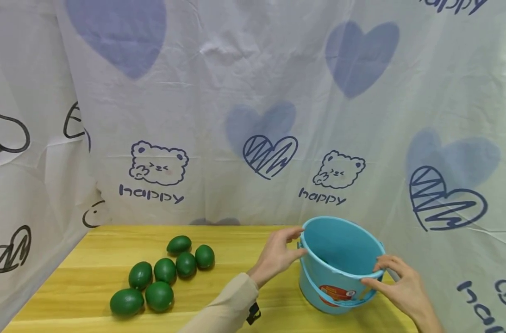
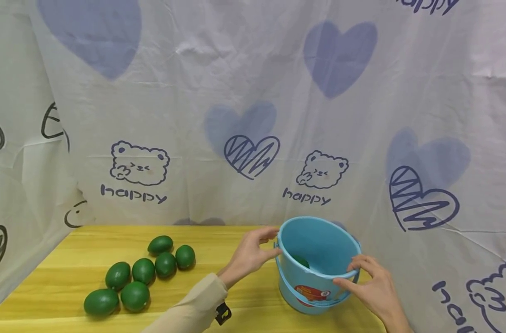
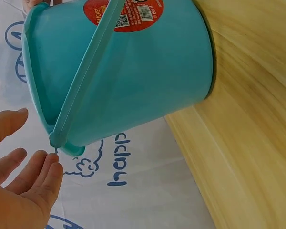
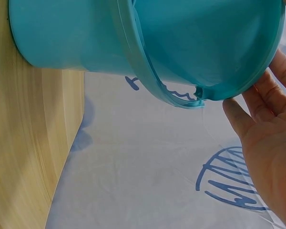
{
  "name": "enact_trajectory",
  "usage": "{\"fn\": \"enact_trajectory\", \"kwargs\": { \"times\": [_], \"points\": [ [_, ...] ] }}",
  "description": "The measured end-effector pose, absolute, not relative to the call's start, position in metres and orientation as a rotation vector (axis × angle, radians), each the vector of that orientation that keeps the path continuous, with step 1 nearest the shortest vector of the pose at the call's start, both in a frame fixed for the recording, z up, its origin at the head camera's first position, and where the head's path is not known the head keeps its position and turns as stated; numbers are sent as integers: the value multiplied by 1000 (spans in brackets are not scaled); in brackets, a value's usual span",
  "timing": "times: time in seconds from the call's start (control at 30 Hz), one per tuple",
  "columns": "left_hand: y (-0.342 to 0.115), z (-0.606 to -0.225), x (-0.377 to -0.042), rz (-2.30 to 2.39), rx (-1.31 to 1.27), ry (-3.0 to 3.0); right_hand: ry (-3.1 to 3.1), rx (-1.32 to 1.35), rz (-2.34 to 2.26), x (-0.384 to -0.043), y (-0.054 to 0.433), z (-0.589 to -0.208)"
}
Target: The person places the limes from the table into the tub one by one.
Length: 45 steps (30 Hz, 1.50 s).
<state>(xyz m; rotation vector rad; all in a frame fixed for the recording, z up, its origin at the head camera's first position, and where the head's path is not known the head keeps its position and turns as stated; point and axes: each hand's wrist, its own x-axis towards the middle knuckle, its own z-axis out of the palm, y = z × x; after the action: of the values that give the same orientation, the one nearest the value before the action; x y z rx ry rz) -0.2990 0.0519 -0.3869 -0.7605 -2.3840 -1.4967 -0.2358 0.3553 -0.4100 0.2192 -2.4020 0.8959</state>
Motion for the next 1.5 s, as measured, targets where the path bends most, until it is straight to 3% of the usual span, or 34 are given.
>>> {"fn": "enact_trajectory", "kwargs": {
  "times": [1.5],
  "points": [
    [-79,-427,-287,-1406,-668,-2536,-2410,209,931,-235,355,-412]
  ]
}}
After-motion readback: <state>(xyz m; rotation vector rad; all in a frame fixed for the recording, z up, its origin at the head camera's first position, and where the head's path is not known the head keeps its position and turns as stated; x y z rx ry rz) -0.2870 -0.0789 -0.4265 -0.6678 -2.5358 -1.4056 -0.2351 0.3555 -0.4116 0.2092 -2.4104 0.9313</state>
